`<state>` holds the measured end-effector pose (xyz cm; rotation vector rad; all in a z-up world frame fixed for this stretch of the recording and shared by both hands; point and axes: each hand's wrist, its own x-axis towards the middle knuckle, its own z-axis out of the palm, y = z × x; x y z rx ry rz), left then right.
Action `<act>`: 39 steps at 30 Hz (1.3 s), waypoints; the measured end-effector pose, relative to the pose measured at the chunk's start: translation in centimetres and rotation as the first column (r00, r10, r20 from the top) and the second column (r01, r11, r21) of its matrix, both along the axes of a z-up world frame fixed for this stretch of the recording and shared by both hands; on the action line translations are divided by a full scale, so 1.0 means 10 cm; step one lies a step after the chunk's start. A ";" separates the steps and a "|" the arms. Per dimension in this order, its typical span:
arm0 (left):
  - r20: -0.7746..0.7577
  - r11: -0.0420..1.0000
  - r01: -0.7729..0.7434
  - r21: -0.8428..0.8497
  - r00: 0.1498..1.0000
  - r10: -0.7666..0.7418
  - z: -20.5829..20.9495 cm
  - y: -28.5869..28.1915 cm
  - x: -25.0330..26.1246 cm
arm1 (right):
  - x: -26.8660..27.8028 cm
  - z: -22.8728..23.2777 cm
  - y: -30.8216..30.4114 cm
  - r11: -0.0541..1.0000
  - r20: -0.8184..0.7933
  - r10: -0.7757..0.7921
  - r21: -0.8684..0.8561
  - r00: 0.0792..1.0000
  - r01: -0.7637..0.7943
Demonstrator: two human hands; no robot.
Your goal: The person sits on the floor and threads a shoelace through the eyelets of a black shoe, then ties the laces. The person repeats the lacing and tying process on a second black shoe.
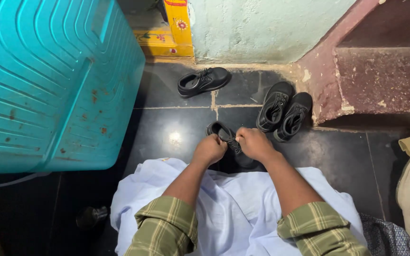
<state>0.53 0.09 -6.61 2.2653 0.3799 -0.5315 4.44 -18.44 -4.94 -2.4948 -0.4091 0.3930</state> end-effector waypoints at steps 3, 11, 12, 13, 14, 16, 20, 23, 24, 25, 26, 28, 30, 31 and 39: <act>-0.023 0.997 -0.059 -0.043 0.998 0.058 -0.06 0.00 0.03 | 0.02 -0.09 -0.01 0.994 -0.039 -0.098 0.051 0.994 0.100; 0.103 0.993 -0.088 -0.075 0.990 0.096 -0.17 0.06 0.06 | 0.09 -0.38 -0.03 0.985 -0.164 -0.116 0.106 0.980 0.135; 0.109 0.993 -0.093 -0.078 0.989 0.101 -0.19 0.06 0.07 | 0.10 -0.39 -0.04 0.985 -0.172 -0.119 0.101 0.978 0.137; 0.109 0.991 -0.094 -0.097 0.989 0.104 -0.20 0.07 0.08 | 0.12 -0.40 -0.05 0.984 -0.175 -0.118 0.113 0.977 0.139; 0.105 0.989 -0.095 -0.116 0.989 0.108 -0.22 0.08 0.07 | 0.11 -0.41 -0.06 0.982 -0.182 -0.117 0.124 0.976 0.141; 0.097 0.985 -0.100 -0.138 0.989 0.114 -0.24 0.10 0.07 | 0.11 -0.42 -0.07 0.980 -0.214 -0.128 0.124 0.968 0.156; 0.074 0.984 -0.093 -0.151 0.992 0.105 -0.17 0.13 0.06 | 0.09 -0.38 -0.07 0.978 -0.199 -0.113 0.151 0.973 0.145; 0.133 0.993 -0.055 -0.101 0.989 0.069 -0.06 0.13 0.01 | 0.05 -0.30 -0.06 0.985 -0.120 -0.099 0.127 0.988 0.114; 0.165 0.996 -0.041 -0.075 0.985 0.052 -0.01 0.13 -0.02 | 0.03 -0.25 -0.04 0.989 -0.098 -0.099 0.103 0.990 0.109; 0.174 0.998 -0.039 -0.056 0.984 0.048 0.03 0.13 -0.03 | 0.02 -0.20 -0.03 0.994 -0.102 -0.102 0.038 0.990 0.106; 0.182 0.999 -0.035 -0.038 0.982 0.042 0.08 0.13 -0.04 | 0.01 -0.15 -0.03 0.994 -0.105 -0.107 -0.027 0.989 0.104; 0.195 1.000 -0.021 -0.011 0.981 0.023 0.15 0.12 -0.04 | 0.00 -0.03 0.00 0.989 -0.056 -0.080 -0.125 0.995 0.073; 0.201 1.000 0.000 0.009 0.980 -0.002 0.19 0.11 -0.02 | -0.01 0.06 0.03 0.980 0.044 -0.011 -0.196 0.999 0.019; 0.233 0.999 0.023 0.043 0.972 -0.032 0.20 0.11 -0.01 | -0.01 0.09 0.03 0.977 0.062 0.005 -0.215 0.998 0.008; 0.239 0.990 0.011 0.140 0.970 -0.045 0.15 0.02 0.00 | -0.02 -0.04 0.00 0.987 0.124 0.064 -0.156 0.990 -0.045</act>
